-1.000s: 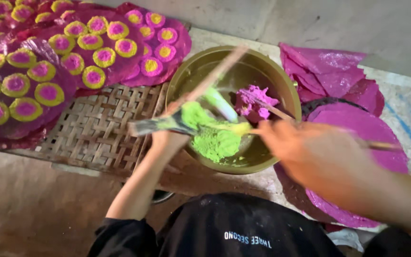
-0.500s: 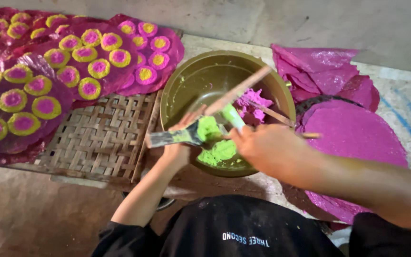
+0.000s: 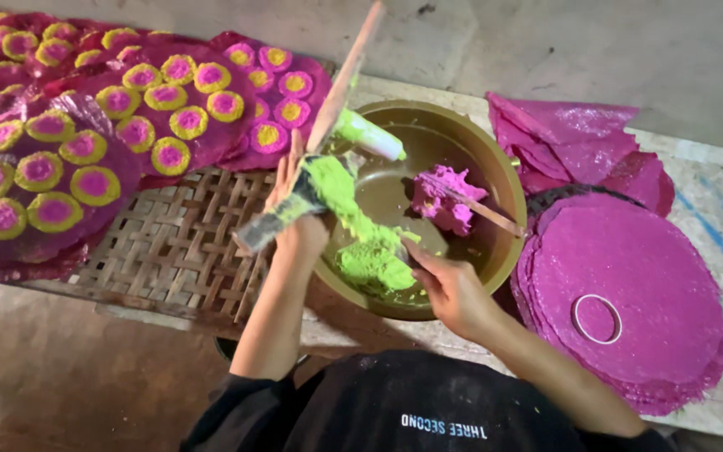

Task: The person assembles decorative cakes by layering pink and green dough on a woven tray. They use a circular mold to shape the green dough into rings and place them on the pink base. The finished cakes are stacked and placed into a steamer.

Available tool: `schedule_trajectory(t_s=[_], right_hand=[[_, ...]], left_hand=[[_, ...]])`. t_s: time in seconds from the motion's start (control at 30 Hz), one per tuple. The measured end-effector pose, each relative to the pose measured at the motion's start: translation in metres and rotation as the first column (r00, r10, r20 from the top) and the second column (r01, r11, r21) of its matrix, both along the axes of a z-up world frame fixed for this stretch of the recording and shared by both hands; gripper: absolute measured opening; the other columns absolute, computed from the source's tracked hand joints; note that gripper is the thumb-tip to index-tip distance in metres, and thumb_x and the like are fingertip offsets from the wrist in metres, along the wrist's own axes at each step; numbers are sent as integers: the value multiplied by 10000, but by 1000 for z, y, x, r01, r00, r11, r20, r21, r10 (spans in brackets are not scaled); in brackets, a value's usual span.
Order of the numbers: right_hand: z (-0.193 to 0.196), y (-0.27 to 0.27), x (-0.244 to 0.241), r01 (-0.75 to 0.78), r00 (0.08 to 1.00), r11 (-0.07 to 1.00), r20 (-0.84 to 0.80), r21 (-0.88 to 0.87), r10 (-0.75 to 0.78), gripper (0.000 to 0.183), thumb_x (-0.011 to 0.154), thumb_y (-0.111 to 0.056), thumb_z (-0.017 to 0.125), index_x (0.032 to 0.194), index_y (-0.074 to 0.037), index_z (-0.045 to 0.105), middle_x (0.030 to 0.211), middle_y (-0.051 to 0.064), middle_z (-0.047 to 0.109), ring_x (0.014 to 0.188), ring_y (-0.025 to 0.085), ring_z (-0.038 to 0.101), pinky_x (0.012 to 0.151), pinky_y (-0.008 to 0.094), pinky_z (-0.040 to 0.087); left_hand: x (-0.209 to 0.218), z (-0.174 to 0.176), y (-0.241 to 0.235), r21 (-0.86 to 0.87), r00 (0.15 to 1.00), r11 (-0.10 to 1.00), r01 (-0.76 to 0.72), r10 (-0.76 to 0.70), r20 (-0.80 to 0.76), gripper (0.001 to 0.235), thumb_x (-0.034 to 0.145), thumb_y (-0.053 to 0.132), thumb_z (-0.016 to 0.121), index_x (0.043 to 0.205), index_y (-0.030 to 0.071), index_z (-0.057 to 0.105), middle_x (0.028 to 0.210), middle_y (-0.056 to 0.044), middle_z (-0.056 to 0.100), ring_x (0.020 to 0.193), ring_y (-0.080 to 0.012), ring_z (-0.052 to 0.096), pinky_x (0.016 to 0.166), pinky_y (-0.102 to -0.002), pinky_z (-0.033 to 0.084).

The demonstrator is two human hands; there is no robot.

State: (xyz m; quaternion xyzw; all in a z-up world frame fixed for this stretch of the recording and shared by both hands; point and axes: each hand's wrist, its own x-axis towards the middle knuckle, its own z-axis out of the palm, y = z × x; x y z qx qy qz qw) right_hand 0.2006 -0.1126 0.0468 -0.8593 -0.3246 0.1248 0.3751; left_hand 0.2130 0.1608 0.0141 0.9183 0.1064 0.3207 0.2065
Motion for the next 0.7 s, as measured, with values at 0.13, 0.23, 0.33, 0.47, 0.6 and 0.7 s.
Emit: schedule_trajectory(t_s=[0.13, 0.23, 0.33, 0.47, 0.6, 0.7], right_hand=[[9, -19, 26, 149, 955, 954, -212, -261, -207, 546, 1037, -80, 597, 1565, -164, 488, 1089, 309, 712, 953, 382, 702, 833, 400, 543], [2, -5, 41, 149, 984, 989, -98, -5, -149, 493, 1032, -55, 600, 1513, -92, 500, 1218, 248, 707, 1083, 291, 679, 941, 370, 523], [-16, 9, 28, -27, 988, 961, 153, 274, -16, 463, 995, -36, 618, 1450, -15, 539, 1346, 215, 680, 1272, 240, 616, 1036, 338, 486], [-37, -5, 12, 124, 965, 985, -219, -115, -147, 492, 1013, -119, 632, 1503, -115, 585, 1291, 185, 719, 956, 304, 682, 889, 324, 558], [-40, -12, 24, -10, 1000, 957, 3, 289, 10, 428, 980, -40, 623, 1403, 8, 584, 1318, 199, 713, 1188, 229, 679, 1013, 309, 500], [-22, -16, 27, -16, 993, 972, 113, 234, -11, 461, 955, -50, 626, 1412, -16, 584, 1314, 176, 695, 1175, 225, 712, 975, 327, 547]], left_hand=[[-3, 18, -7, -152, 997, 987, 61, -53, 55, 534, 821, 238, 795, 1317, 95, 660, 1679, -190, 302, 1411, -429, 529, 1085, -470, 542], [-2, 29, -26, 7, 988, 1000, 17, -15, -157, 593, 723, 312, 859, 1259, 117, 695, 1632, -293, 128, 1340, -587, 432, 929, -588, 508], [10, 36, -23, 85, 995, 996, -20, 28, -93, 596, 776, 322, 861, 1310, 122, 686, 1605, -320, 116, 1283, -586, 471, 914, -576, 528], [12, 14, -9, -255, 987, 962, -95, 58, -149, 906, 792, 301, 879, 1504, 15, 398, 1549, -297, 341, 1230, -456, 566, 1030, -570, 448], [10, -23, 0, -561, 939, 761, 327, -197, 281, 454, 863, 172, 774, 1280, 41, 649, 1168, -135, 722, 1087, -269, 718, 989, -413, 569], [15, -51, 6, -741, 838, 392, 545, -261, 479, 298, 873, -5, 667, 1171, -9, 665, 1129, -93, 680, 1075, -233, 652, 901, -363, 557]])
